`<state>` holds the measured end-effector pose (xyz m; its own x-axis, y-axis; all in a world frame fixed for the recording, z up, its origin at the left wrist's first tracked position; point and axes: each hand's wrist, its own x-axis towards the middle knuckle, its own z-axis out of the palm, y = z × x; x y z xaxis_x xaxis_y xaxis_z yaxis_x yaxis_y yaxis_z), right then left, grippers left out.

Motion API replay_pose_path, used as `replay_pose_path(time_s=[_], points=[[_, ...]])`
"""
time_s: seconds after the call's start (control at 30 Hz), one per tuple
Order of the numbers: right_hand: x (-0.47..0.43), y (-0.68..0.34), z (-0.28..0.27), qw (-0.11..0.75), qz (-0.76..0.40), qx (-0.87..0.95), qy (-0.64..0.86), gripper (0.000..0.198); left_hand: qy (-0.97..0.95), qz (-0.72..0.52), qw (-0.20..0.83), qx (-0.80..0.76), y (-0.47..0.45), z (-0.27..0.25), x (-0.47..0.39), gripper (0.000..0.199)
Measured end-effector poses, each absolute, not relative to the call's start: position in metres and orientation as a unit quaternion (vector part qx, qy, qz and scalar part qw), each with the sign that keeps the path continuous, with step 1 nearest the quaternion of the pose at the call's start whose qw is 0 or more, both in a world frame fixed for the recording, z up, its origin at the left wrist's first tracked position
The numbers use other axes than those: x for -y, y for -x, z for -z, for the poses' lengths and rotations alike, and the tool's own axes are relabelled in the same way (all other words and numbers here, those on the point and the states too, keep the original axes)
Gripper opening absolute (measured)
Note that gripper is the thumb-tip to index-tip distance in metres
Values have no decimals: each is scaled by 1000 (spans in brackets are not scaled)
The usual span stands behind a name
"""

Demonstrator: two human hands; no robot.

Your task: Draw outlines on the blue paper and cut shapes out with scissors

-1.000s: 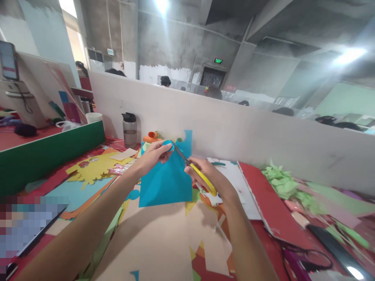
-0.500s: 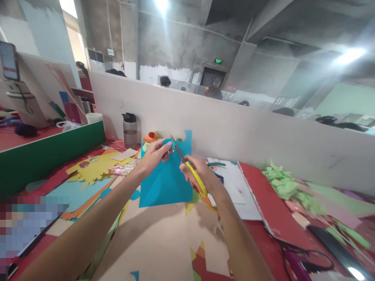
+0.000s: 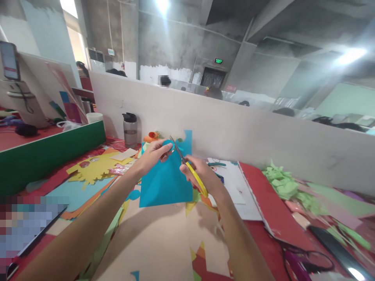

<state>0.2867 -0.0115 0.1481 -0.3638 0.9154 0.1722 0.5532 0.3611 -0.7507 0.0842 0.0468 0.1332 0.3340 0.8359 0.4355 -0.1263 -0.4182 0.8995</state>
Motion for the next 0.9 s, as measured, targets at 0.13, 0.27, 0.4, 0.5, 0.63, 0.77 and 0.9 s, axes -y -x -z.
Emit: replay_pose_path(time_s=[0.13, 0.27, 0.4, 0.5, 0.63, 0.77, 0.9], points=[[13, -283, -149, 301, -314, 758, 486, 56, -674, -506, 473, -258, -82, -134, -49, 35], [13, -283, -148, 302, -315, 757, 487, 54, -675, -501, 476, -260, -81, -133, -51, 35], [11, -286, -147, 297, -311, 766, 479, 58, -683, -488, 476, -262, -80, -132, -53, 36], [10, -287, -147, 295, -321, 761, 480, 59, -687, -478, 483, -260, -80, -130, -55, 38], [10, -286, -148, 295, -331, 747, 496, 50, -689, -469, 486, -262, -80, -129, -56, 38], [10, -286, -146, 300, -321, 748, 497, 45, -706, -445, 480, -270, -77, -129, -56, 38], [5, -293, -140, 357, -301, 733, 495, 47, -716, -436, 451, -306, -65, -132, -59, 37]])
